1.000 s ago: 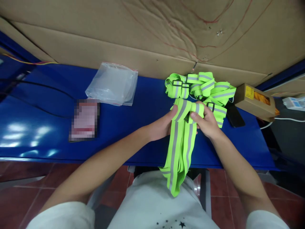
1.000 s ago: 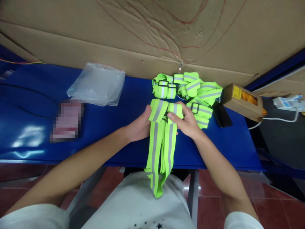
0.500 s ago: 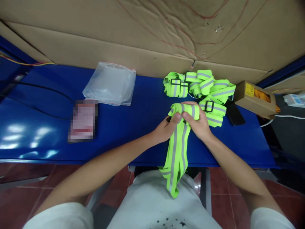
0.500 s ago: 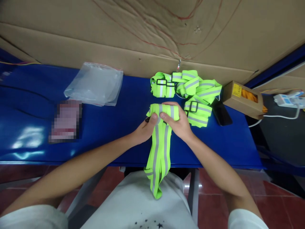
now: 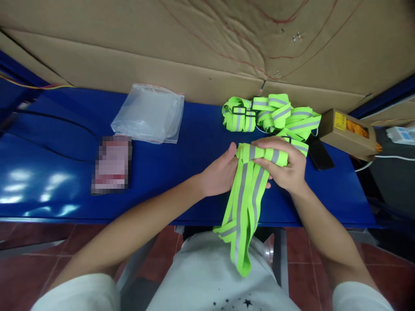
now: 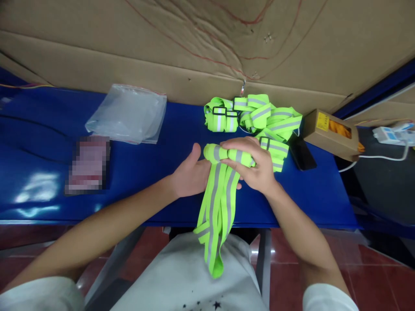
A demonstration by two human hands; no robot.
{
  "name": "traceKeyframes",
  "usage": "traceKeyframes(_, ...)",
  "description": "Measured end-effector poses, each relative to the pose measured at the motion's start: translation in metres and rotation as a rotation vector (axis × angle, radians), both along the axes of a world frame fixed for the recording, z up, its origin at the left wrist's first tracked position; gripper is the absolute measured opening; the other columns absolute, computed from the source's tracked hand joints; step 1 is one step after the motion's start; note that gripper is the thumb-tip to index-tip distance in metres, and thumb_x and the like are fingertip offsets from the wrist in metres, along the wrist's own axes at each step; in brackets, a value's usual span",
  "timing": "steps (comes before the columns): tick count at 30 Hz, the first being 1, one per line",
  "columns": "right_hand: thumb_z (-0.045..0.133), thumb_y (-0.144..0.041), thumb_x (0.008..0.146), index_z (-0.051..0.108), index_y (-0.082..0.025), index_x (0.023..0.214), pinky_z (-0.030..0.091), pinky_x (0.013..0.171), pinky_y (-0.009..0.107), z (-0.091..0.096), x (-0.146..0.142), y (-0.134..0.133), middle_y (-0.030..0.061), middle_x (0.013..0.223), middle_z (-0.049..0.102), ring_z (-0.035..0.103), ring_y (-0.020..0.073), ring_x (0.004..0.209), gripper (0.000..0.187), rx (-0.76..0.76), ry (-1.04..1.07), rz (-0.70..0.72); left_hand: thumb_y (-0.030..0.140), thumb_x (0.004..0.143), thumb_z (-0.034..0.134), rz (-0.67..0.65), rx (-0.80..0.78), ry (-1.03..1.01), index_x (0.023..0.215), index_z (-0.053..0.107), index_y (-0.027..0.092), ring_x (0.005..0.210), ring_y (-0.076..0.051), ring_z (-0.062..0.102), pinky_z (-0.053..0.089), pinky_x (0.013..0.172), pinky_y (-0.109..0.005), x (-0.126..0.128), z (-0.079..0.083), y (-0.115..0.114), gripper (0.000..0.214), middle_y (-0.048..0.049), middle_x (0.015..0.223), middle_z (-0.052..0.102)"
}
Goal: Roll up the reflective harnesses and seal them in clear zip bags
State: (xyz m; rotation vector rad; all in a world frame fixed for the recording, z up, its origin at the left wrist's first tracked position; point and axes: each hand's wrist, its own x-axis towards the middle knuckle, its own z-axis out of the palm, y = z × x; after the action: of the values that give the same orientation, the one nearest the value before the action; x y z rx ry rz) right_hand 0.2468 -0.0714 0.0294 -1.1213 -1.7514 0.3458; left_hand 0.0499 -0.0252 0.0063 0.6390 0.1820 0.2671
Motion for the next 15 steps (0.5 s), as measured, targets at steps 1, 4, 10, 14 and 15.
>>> traceKeyframes(1,0.083,-0.035,0.089,0.074,-0.033,0.114,0.060,0.091,0.049,0.004,0.002,0.001,0.0027,0.111,0.079,0.075,0.0283,0.100,0.027,0.064,-0.105,0.057,0.090,0.080,0.057,-0.005,0.001,0.006,0.121,0.074,0.020,0.107,-0.036,0.076,0.057,0.094,-0.046,0.000,0.000,0.001,0.083,-0.0135,0.109,0.079)
traceKeyframes(4,0.080,-0.035,0.091,0.075,-0.036,0.116,0.050,0.106,0.053,0.011,0.007,0.001,0.0024,0.114,0.077,0.069,0.0309,0.118,0.026,0.139,-0.328,0.162,0.082,0.082,0.065,0.042,0.004,0.065,0.115,0.075,0.021,0.093,-0.029,0.076,0.058,0.086,-0.039,0.000,0.002,0.003,0.070,-0.0096,0.099,0.080)
traceKeyframes(10,0.047,-0.077,0.097,0.054,-0.030,0.149,0.046,0.115,0.055,0.006,0.011,0.002,0.0144,0.147,0.054,0.053,0.0356,0.140,0.070,-0.067,-0.204,0.127,0.046,0.076,0.091,0.267,0.050,0.193,0.103,0.076,0.017,0.081,-0.020,0.072,0.055,0.080,-0.032,-0.004,0.006,0.011,0.043,-0.0066,0.095,0.078)
traceKeyframes(14,0.066,-0.059,0.097,0.053,-0.033,0.151,0.052,0.113,0.047,0.003,0.017,0.009,0.0077,0.152,0.059,0.059,0.0306,0.139,0.061,-0.376,-0.006,0.158,0.028,0.075,0.092,0.350,0.126,0.181,0.121,0.071,0.020,0.098,-0.021,0.072,0.053,0.092,-0.034,-0.006,0.007,0.011,0.051,-0.0072,0.113,0.076)
traceKeyframes(15,0.074,-0.055,0.093,0.057,-0.032,0.148,0.053,0.112,0.046,0.003,0.018,0.011,0.0060,0.150,0.063,0.061,0.0305,0.137,0.062,-0.443,0.009,0.181,0.023,0.074,0.092,0.366,0.129,0.187,0.124,0.070,0.022,0.100,-0.021,0.071,0.053,0.094,-0.034,-0.005,0.007,0.010,0.054,-0.0058,0.114,0.075)
